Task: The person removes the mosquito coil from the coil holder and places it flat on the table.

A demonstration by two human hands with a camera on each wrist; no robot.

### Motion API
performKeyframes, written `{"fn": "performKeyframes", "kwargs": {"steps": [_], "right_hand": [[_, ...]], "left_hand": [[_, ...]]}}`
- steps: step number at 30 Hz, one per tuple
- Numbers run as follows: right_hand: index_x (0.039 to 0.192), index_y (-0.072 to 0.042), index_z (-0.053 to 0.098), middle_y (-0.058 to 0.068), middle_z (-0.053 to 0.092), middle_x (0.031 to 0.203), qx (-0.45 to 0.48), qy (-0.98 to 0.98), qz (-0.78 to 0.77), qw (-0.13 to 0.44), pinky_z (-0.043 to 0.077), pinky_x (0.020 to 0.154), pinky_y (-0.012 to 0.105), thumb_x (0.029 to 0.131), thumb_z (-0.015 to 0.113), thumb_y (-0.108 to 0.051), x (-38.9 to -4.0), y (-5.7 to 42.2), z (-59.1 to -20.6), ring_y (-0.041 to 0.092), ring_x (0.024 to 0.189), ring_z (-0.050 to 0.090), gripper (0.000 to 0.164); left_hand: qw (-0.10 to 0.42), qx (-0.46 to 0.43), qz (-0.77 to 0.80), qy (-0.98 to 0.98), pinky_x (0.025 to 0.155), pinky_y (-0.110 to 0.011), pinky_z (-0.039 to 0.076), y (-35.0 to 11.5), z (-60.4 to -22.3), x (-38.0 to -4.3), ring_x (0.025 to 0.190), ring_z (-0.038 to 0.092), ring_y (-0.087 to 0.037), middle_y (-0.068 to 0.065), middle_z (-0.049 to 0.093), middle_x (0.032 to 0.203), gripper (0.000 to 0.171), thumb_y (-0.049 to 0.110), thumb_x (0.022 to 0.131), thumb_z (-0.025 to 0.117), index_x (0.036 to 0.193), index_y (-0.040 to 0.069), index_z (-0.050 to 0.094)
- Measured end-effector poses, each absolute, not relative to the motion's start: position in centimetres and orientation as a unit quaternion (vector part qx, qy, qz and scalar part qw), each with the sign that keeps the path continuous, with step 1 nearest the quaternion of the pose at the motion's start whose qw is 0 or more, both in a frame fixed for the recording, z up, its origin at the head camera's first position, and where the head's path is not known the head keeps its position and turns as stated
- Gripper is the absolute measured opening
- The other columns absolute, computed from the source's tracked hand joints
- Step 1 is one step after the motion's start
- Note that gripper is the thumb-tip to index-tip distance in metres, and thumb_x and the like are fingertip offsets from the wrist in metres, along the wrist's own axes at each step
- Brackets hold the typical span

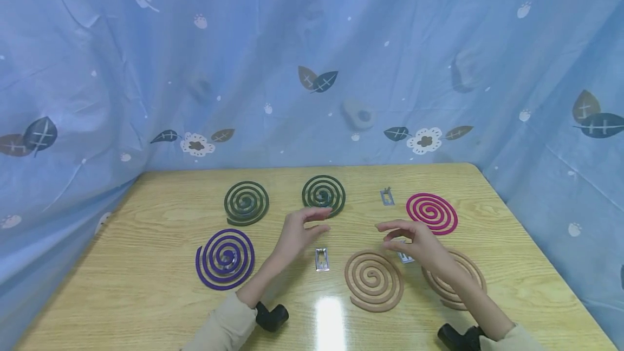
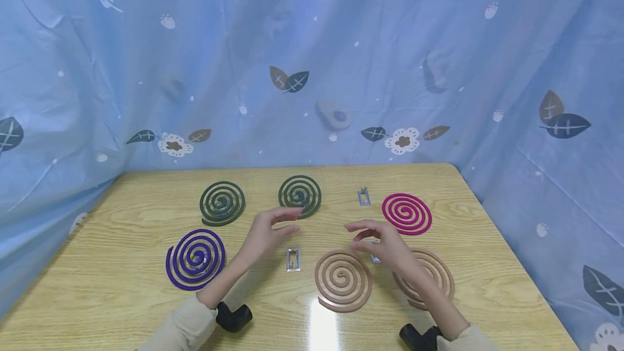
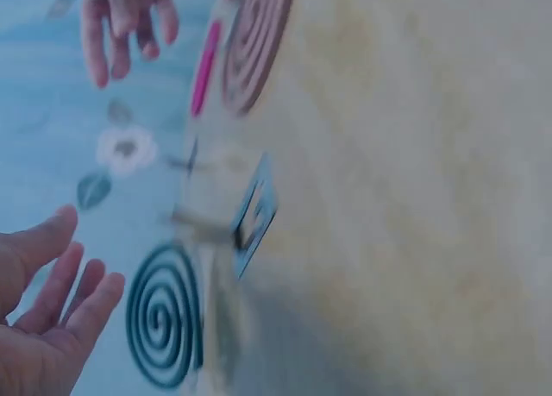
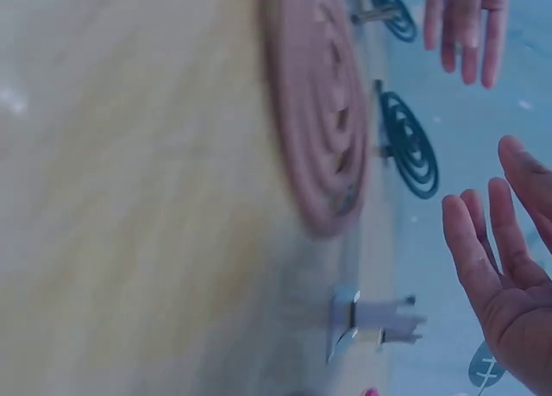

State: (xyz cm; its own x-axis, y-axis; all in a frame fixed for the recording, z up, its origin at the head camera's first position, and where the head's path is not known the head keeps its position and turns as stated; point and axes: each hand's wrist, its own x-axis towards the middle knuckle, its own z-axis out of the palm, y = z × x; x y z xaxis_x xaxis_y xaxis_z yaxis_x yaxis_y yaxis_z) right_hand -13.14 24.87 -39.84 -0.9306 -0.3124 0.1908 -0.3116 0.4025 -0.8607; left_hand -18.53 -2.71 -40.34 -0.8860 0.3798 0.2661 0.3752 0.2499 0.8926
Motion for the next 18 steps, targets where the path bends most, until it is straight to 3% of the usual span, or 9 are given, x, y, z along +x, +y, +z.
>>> {"fn": "performKeyframes", "kwargs": {"steps": [4, 11, 18], "right_hand": [[0.120, 0.005, 0.062, 0.023, 0.061, 0.122, -0.157, 0.828, -0.538, 0.029, 0.053, 0.084, 0.020, 0.087, 0.070, -0.006, -14.8, 23.8, -39.8, 0.017, 0.094, 0.066, 0.037], [0.127, 0.004, 0.059, 0.024, 0.055, 0.131, -0.141, 0.798, -0.584, 0.048, 0.053, 0.086, 0.021, 0.089, 0.066, -0.001, -17.5, 22.1, -39.4, 0.034, 0.108, 0.061, 0.039], [0.131, 0.006, 0.053, 0.027, 0.049, 0.136, -0.129, 0.770, -0.622, 0.060, 0.053, 0.090, 0.025, 0.087, 0.066, 0.002, -20.2, 21.2, -39.6, 0.040, 0.118, 0.053, 0.046]], "left_hand": [[-0.019, 0.211, 0.575, 0.790, 0.091, -0.038, 0.054, -3.6, -40.4, -20.3, 0.107, 0.062, -0.032, -0.015, 0.067, 0.115, 0.035, -0.002, 0.082, 0.071, 0.117, 0.000, 0.066], [-0.038, 0.189, 0.586, 0.787, 0.097, -0.041, 0.050, -4.4, -40.8, -22.9, 0.111, 0.060, -0.031, -0.017, 0.065, 0.118, 0.034, -0.009, 0.084, 0.066, 0.118, -0.005, 0.064], [-0.061, 0.164, 0.578, 0.797, 0.098, -0.042, 0.049, -4.6, -41.4, -24.7, 0.110, 0.061, -0.035, -0.022, 0.064, 0.117, 0.033, -0.014, 0.083, 0.064, 0.116, -0.009, 0.063]]}}
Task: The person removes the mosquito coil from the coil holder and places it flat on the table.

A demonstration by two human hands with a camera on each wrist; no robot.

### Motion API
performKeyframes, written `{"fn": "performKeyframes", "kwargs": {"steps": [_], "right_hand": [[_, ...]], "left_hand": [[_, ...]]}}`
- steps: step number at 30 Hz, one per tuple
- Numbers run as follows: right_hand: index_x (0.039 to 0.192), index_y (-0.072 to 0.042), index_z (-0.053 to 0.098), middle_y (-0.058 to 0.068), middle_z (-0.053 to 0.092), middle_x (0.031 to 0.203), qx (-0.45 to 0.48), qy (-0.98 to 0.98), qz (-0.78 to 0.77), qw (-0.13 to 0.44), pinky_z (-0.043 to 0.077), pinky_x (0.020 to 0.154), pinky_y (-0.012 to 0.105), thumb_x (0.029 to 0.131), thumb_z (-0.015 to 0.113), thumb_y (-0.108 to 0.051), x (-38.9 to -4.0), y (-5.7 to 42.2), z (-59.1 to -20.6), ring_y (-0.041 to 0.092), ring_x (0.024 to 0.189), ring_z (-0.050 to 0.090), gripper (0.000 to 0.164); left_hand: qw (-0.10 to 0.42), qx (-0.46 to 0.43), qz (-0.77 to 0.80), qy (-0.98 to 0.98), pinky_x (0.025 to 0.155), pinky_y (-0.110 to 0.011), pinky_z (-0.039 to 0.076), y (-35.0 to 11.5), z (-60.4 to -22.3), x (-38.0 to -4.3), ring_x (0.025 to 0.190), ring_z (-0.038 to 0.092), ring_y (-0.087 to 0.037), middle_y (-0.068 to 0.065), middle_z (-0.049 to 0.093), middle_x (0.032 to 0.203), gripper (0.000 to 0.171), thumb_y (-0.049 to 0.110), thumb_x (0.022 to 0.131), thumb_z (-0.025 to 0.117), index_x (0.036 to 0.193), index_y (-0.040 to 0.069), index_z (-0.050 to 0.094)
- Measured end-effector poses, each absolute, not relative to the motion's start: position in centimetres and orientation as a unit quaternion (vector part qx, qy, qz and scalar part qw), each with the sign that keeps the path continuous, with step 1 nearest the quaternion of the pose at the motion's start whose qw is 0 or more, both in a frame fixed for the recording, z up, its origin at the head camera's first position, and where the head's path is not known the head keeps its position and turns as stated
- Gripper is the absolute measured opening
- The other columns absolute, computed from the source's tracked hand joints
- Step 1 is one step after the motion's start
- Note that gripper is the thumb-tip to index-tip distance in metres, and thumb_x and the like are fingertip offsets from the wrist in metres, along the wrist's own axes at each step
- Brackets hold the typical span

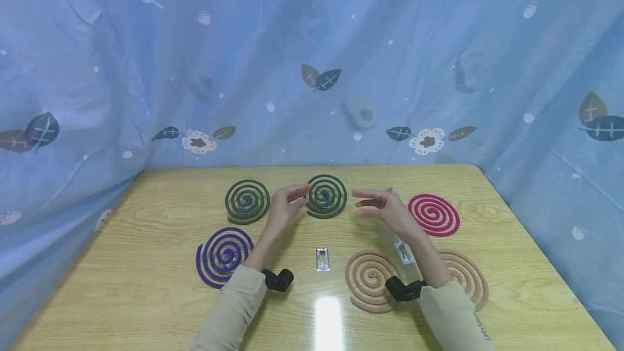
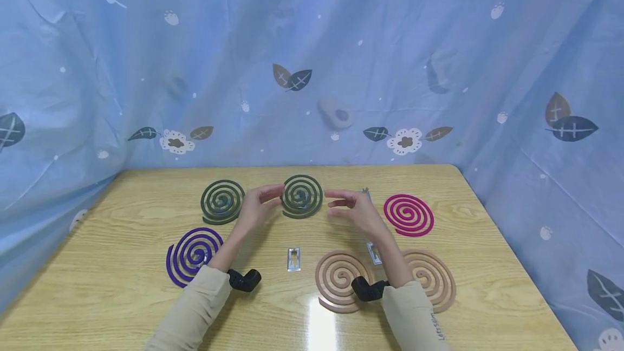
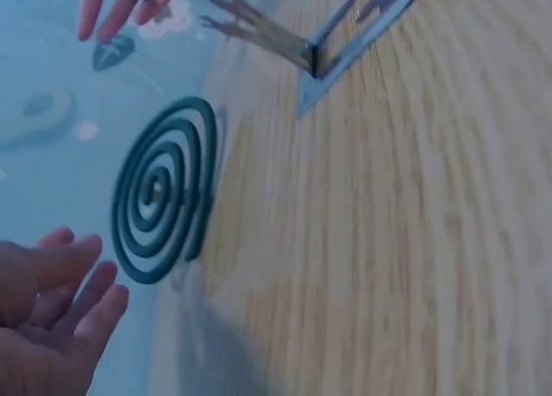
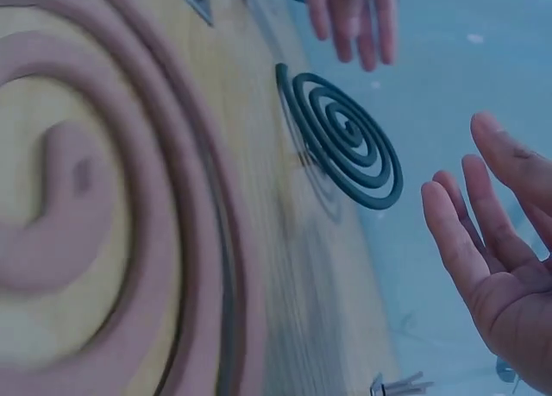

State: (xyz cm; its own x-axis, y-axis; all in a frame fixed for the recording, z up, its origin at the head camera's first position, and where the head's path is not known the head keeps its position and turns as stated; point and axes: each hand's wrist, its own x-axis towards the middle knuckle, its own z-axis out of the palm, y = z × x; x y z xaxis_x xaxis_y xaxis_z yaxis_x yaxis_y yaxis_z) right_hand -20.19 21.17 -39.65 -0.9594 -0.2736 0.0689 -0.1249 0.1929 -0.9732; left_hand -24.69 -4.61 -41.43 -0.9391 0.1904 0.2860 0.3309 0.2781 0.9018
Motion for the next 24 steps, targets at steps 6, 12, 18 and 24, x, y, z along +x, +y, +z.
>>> {"fn": "performKeyframes", "kwargs": {"steps": [6, 12, 18, 24], "right_hand": [[0.132, 0.010, 0.050, 0.027, 0.048, 0.136, -0.117, 0.757, -0.638, 0.075, 0.054, 0.090, 0.029, 0.087, 0.065, 0.003, -22.1, 20.7, -40.5, 0.044, 0.117, 0.052, 0.048], [0.133, 0.011, 0.048, 0.028, 0.050, 0.134, -0.108, 0.753, -0.642, 0.094, 0.054, 0.092, 0.041, 0.088, 0.065, 0.004, -23.5, 20.1, -41.6, 0.031, 0.109, 0.060, 0.048], [0.133, 0.012, 0.047, 0.030, 0.048, 0.135, -0.078, 0.746, -0.653, 0.101, 0.053, 0.093, 0.040, 0.088, 0.062, 0.008, -24.4, 19.4, -41.9, 0.028, 0.106, 0.062, 0.048], [0.131, 0.012, 0.049, 0.030, 0.049, 0.134, -0.035, 0.754, -0.652, 0.076, 0.054, 0.091, 0.041, 0.089, 0.061, 0.009, -24.8, 19.0, -41.7, 0.033, 0.108, 0.060, 0.045]], "left_hand": [[0.055, -0.089, -0.570, -0.815, 0.095, -0.042, 0.051, -4.6, -42.1, -25.6, 0.112, 0.058, -0.039, -0.023, 0.059, 0.125, 0.037, -0.014, 0.081, 0.065, 0.117, -0.006, 0.063], [0.056, -0.057, -0.562, -0.824, 0.097, -0.044, 0.049, -4.7, -42.6, -26.4, 0.114, 0.057, -0.040, -0.023, 0.057, 0.128, 0.038, -0.012, 0.081, 0.067, 0.118, -0.005, 0.063], [0.058, -0.062, -0.563, -0.822, 0.095, -0.043, 0.051, -4.4, -42.7, -26.9, 0.113, 0.057, -0.041, -0.024, 0.057, 0.127, 0.037, -0.012, 0.081, 0.066, 0.118, -0.006, 0.063], [0.052, -0.077, -0.583, -0.807, 0.093, -0.043, 0.052, -4.0, -42.8, -27.0, 0.112, 0.057, -0.043, -0.025, 0.057, 0.126, 0.038, -0.014, 0.081, 0.065, 0.119, -0.010, 0.060]]}}
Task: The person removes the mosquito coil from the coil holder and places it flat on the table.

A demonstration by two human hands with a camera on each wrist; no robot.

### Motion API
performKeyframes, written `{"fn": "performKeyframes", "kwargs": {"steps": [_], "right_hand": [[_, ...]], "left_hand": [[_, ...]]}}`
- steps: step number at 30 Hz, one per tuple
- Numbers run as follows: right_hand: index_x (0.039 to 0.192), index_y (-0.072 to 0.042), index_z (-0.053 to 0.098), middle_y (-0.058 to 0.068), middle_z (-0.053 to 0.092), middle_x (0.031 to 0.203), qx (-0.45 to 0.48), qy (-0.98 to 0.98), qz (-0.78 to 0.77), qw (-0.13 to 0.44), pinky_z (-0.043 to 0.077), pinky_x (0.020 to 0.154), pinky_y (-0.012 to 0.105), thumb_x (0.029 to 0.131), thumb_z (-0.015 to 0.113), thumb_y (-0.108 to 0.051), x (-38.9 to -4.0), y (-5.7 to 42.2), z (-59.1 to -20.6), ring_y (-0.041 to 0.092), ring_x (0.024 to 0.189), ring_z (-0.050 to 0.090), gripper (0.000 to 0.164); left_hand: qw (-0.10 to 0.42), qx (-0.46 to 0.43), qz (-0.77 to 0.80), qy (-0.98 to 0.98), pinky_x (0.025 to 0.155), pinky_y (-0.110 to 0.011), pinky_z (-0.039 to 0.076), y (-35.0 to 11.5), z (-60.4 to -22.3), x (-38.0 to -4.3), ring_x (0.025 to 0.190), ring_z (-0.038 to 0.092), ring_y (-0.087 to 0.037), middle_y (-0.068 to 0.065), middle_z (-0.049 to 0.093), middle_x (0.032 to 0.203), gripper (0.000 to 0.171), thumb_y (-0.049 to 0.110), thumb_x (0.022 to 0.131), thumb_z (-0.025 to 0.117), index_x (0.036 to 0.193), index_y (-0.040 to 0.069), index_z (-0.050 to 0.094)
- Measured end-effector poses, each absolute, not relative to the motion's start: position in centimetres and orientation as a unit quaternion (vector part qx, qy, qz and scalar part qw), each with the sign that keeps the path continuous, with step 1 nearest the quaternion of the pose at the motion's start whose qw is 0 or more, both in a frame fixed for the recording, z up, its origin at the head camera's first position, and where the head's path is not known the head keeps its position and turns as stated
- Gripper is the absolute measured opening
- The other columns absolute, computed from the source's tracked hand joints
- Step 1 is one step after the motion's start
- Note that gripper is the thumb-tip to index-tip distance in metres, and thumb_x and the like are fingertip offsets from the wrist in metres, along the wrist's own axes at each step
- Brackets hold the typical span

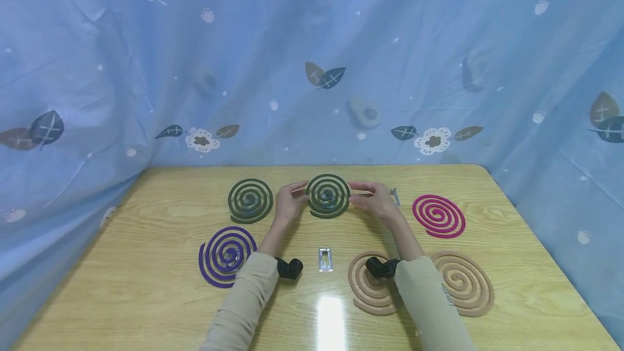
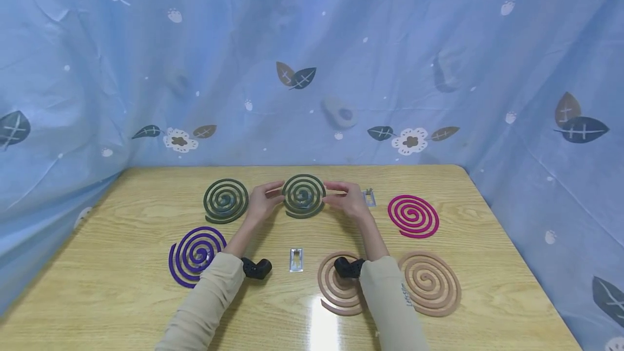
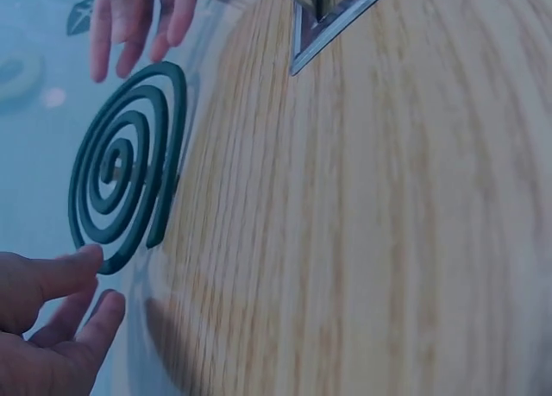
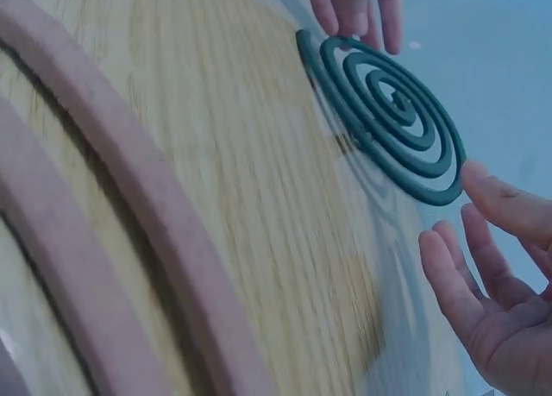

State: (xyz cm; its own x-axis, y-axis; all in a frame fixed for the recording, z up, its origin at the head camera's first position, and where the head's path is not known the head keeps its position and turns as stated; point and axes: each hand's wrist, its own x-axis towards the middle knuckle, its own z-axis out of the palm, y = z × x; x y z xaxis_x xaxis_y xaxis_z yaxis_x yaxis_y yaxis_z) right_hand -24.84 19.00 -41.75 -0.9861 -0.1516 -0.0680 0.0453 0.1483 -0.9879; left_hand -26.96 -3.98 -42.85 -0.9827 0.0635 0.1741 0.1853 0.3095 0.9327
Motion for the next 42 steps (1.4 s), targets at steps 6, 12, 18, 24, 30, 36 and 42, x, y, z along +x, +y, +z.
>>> {"fn": "performKeyframes", "kwargs": {"steps": [6, 12, 18, 24, 30, 36, 42], "right_hand": [[0.131, 0.011, 0.050, 0.029, 0.049, 0.135, -0.029, 0.768, -0.636, 0.068, 0.054, 0.091, 0.040, 0.088, 0.063, 0.009, -25.1, 18.4, -41.5, 0.037, 0.110, 0.060, 0.045], [0.131, 0.010, 0.050, 0.028, 0.048, 0.136, -0.015, 0.773, -0.632, 0.063, 0.054, 0.091, 0.040, 0.089, 0.062, 0.008, -25.3, 18.0, -41.6, 0.039, 0.114, 0.057, 0.045], [0.132, 0.010, 0.049, 0.030, 0.049, 0.134, -0.003, 0.759, -0.648, 0.067, 0.053, 0.092, 0.039, 0.091, 0.059, 0.008, -25.5, 17.8, -41.9, 0.039, 0.116, 0.055, 0.043], [0.129, 0.012, 0.052, 0.030, 0.052, 0.130, 0.015, 0.750, -0.659, 0.062, 0.056, 0.087, 0.034, 0.089, 0.058, 0.012, -25.4, 17.8, -41.9, 0.034, 0.108, 0.061, 0.040], [0.124, 0.014, 0.055, 0.031, 0.055, 0.125, 0.027, 0.747, -0.662, 0.052, 0.058, 0.081, 0.029, 0.088, 0.059, 0.013, -25.3, 17.9, -42.1, 0.025, 0.096, 0.067, 0.036], [0.120, 0.013, 0.059, 0.030, 0.057, 0.124, 0.023, 0.768, -0.639, 0.029, 0.059, 0.076, 0.026, 0.085, 0.064, 0.012, -25.3, 17.9, -42.4, 0.028, 0.097, 0.067, 0.036], [0.115, 0.010, 0.064, 0.026, 0.061, 0.120, 0.006, 0.812, -0.584, -0.002, 0.058, 0.078, 0.026, 0.079, 0.072, 0.009, -25.4, 18.0, -42.7, 0.035, 0.101, 0.065, 0.037]], "left_hand": [[0.055, -0.064, -0.575, -0.814, 0.092, -0.041, 0.053, -3.6, -43.0, -27.0, 0.110, 0.060, -0.039, -0.023, 0.059, 0.125, 0.037, -0.013, 0.083, 0.065, 0.119, -0.009, 0.061], [0.048, -0.061, -0.574, -0.815, 0.089, -0.036, 0.055, -3.4, -43.1, -27.1, 0.106, 0.063, -0.036, -0.022, 0.060, 0.124, 0.035, -0.010, 0.084, 0.065, 0.119, -0.006, 0.062], [0.044, -0.057, -0.572, -0.817, 0.086, -0.034, 0.056, -3.5, -43.2, -27.1, 0.104, 0.064, -0.035, -0.021, 0.061, 0.124, 0.036, -0.009, 0.085, 0.065, 0.120, -0.004, 0.062], [0.038, -0.055, -0.574, -0.816, 0.086, -0.031, 0.056, -3.5, -43.1, -26.9, 0.103, 0.064, -0.034, -0.021, 0.061, 0.123, 0.037, -0.010, 0.084, 0.065, 0.120, -0.004, 0.062], [0.041, -0.049, -0.571, -0.818, 0.085, -0.031, 0.056, -3.3, -43.2, -26.8, 0.102, 0.065, -0.033, -0.023, 0.063, 0.119, 0.036, -0.010, 0.082, 0.067, 0.117, -0.005, 0.064], [0.045, -0.041, -0.584, -0.810, 0.083, -0.029, 0.057, -3.3, -43.3, -26.8, 0.100, 0.066, -0.033, -0.023, 0.064, 0.116, 0.034, -0.012, 0.081, 0.068, 0.115, -0.006, 0.065], [0.050, -0.039, -0.594, -0.802, 0.082, -0.029, 0.057, -3.3, -43.2, -26.6, 0.099, 0.066, -0.035, -0.025, 0.064, 0.114, 0.032, -0.013, 0.080, 0.068, 0.111, -0.009, 0.065]]}}
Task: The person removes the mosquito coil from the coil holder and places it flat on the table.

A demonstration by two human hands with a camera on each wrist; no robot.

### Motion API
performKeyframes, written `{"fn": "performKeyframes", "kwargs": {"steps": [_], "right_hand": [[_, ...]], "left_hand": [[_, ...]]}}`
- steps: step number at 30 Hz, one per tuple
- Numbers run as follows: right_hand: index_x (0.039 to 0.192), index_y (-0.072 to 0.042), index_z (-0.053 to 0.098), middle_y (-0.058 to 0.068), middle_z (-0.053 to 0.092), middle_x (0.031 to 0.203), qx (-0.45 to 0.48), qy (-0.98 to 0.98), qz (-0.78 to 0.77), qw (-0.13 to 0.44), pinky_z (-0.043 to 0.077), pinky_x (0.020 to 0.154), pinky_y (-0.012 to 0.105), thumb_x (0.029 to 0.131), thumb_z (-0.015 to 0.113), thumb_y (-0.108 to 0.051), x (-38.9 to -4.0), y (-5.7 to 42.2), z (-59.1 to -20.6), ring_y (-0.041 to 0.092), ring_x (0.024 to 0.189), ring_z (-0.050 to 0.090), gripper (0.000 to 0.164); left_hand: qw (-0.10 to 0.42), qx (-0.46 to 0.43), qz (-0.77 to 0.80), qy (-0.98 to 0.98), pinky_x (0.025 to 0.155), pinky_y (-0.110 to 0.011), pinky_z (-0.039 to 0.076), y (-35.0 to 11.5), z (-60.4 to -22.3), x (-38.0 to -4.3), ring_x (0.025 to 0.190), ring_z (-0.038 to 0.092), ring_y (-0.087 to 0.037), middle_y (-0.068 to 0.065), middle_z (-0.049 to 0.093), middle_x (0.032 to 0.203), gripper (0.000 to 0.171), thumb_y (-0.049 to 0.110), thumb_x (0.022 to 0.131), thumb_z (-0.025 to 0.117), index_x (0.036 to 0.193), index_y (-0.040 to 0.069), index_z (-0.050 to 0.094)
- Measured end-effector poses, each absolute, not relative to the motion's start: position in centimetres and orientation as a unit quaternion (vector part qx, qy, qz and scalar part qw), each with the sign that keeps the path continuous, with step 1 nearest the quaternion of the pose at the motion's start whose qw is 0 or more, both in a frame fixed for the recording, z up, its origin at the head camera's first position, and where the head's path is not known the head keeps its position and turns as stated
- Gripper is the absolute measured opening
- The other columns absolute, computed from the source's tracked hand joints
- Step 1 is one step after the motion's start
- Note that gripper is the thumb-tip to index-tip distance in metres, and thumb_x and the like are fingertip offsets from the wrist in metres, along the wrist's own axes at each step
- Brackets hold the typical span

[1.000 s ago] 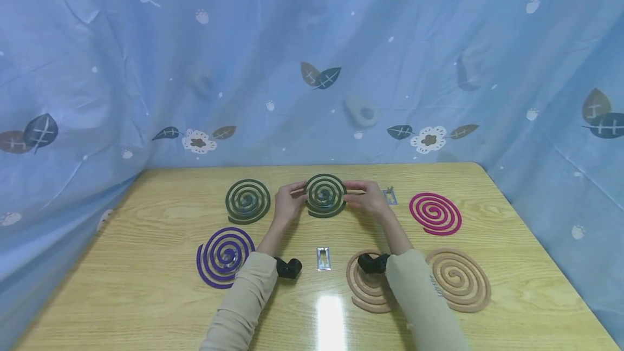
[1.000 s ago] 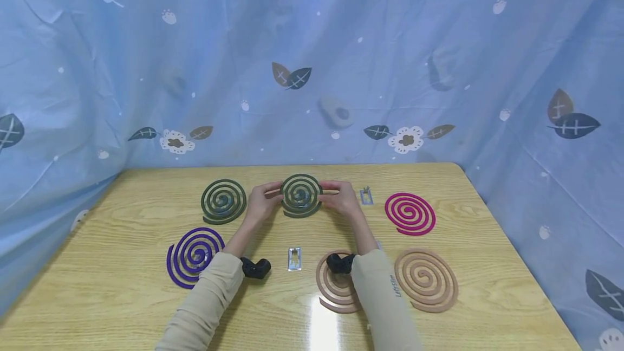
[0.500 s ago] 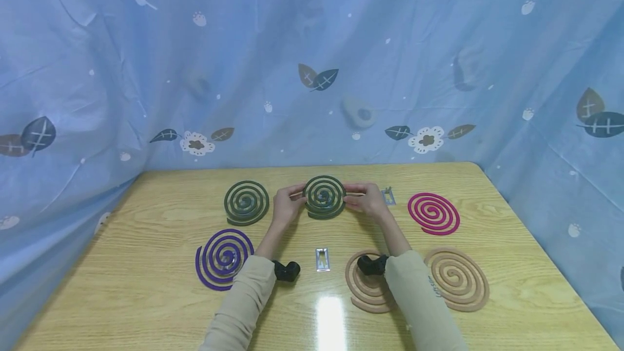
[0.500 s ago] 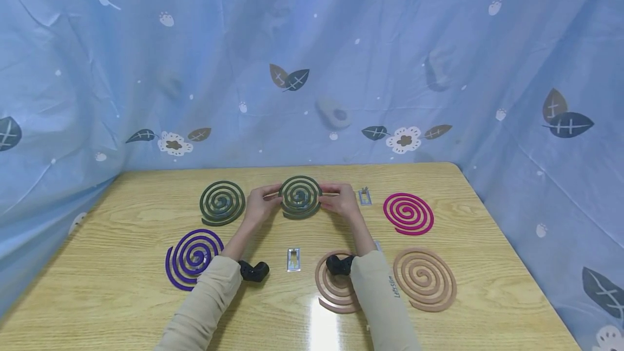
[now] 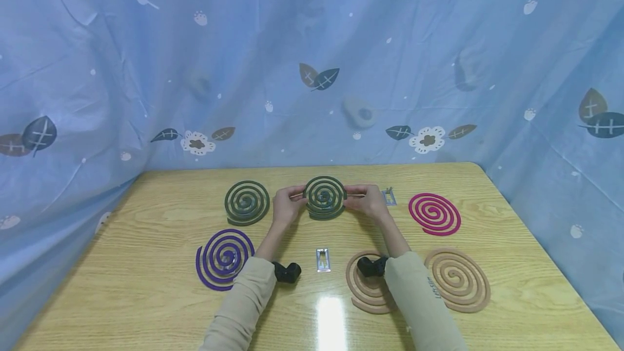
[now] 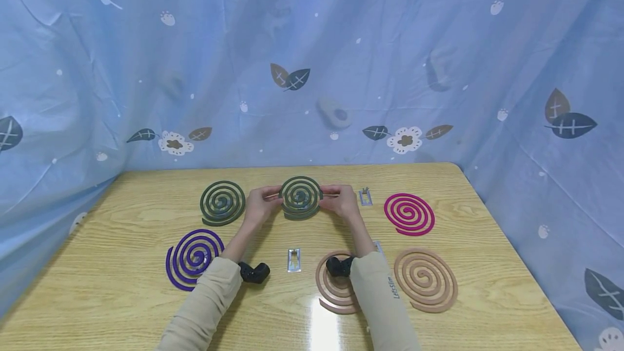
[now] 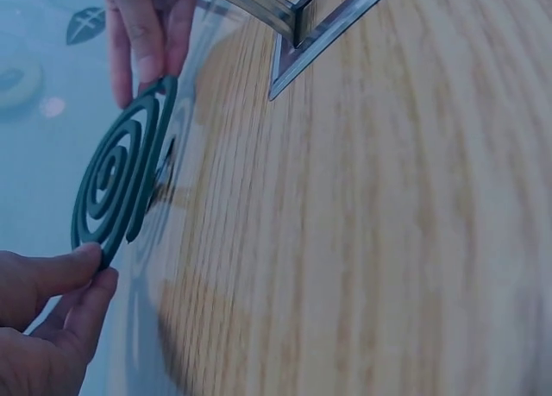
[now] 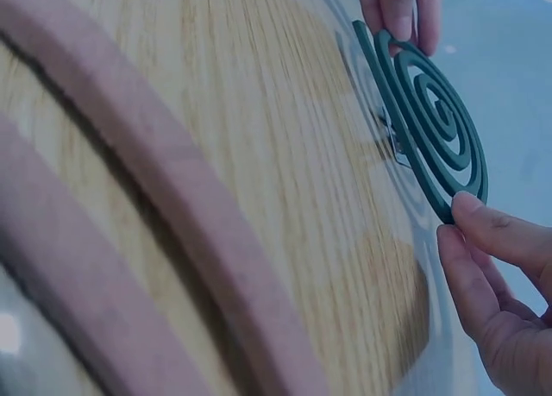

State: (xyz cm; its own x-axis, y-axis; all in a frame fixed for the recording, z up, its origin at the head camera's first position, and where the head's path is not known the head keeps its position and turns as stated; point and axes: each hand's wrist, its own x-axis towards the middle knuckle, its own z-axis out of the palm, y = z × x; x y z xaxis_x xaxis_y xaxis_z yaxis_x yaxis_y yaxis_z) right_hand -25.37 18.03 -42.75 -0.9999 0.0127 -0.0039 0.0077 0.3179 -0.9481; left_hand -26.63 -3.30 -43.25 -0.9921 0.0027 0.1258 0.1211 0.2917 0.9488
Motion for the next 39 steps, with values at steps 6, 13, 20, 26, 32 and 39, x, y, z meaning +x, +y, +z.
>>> {"fn": "performKeyframes", "kwargs": {"steps": [6, 13, 20, 26, 32, 39], "right_hand": [[0.109, 0.005, 0.069, 0.021, 0.067, 0.110, 0.039, -0.786, 0.616, 0.018, 0.059, 0.075, 0.029, 0.074, 0.078, 0.007, -26.0, 18.8, -44.1, 0.028, 0.089, 0.069, 0.036], [0.115, 0.014, 0.062, 0.030, 0.061, 0.117, 0.013, -0.799, 0.601, 0.007, 0.059, 0.078, 0.028, 0.078, 0.072, 0.011, -25.2, 18.2, -42.9, 0.039, 0.101, 0.064, 0.038], [0.115, 0.012, 0.063, 0.028, 0.063, 0.115, 0.009, -0.797, 0.604, 0.005, 0.058, 0.075, 0.023, 0.080, 0.070, 0.011, -24.9, 18.2, -42.7, 0.035, 0.099, 0.065, 0.036], [0.114, 0.010, 0.064, 0.026, 0.064, 0.112, -0.008, -0.798, 0.602, 0.003, 0.056, 0.073, 0.018, 0.080, 0.072, 0.008, -25.0, 18.1, -42.5, 0.023, 0.093, 0.066, 0.035], [0.115, 0.010, 0.063, 0.026, 0.063, 0.114, -0.013, -0.790, 0.612, -0.008, 0.057, 0.076, 0.020, 0.080, 0.071, 0.009, -25.1, 18.2, -42.5, 0.017, 0.090, 0.066, 0.036], [0.118, 0.010, 0.062, 0.025, 0.062, 0.118, -0.016, -0.782, 0.622, -0.023, 0.057, 0.076, 0.020, 0.079, 0.073, 0.009, -25.2, 18.3, -42.6, 0.019, 0.094, 0.065, 0.041]], "left_hand": [[0.041, -0.036, -0.606, -0.794, 0.083, -0.028, 0.057, -3.3, -43.2, -26.5, 0.100, 0.066, -0.036, -0.026, 0.064, 0.115, 0.032, -0.014, 0.080, 0.067, 0.111, -0.010, 0.064], [0.039, -0.029, -0.611, -0.791, 0.084, -0.028, 0.057, -3.4, -43.2, -26.3, 0.102, 0.065, -0.035, -0.026, 0.063, 0.116, 0.033, -0.014, 0.080, 0.067, 0.113, -0.009, 0.064], [0.039, -0.035, -0.608, -0.792, 0.082, -0.030, 0.057, -3.6, -42.9, -26.2, 0.101, 0.065, -0.035, -0.025, 0.063, 0.116, 0.032, -0.010, 0.081, 0.069, 0.113, -0.008, 0.065], [0.043, -0.042, -0.611, -0.789, 0.081, -0.030, 0.058, -3.7, -42.8, -26.1, 0.102, 0.065, -0.036, -0.025, 0.063, 0.116, 0.032, -0.009, 0.082, 0.069, 0.114, -0.009, 0.064], [0.035, -0.038, -0.616, -0.786, 0.082, -0.032, 0.058, -3.7, -42.6, -26.0, 0.104, 0.063, -0.036, -0.024, 0.063, 0.118, 0.032, -0.008, 0.083, 0.069, 0.115, -0.009, 0.064], [0.024, -0.034, -0.619, -0.784, 0.083, -0.032, 0.058, -3.6, -42.5, -25.9, 0.104, 0.064, -0.035, -0.024, 0.063, 0.118, 0.032, -0.007, 0.083, 0.069, 0.115, -0.007, 0.064]]}}
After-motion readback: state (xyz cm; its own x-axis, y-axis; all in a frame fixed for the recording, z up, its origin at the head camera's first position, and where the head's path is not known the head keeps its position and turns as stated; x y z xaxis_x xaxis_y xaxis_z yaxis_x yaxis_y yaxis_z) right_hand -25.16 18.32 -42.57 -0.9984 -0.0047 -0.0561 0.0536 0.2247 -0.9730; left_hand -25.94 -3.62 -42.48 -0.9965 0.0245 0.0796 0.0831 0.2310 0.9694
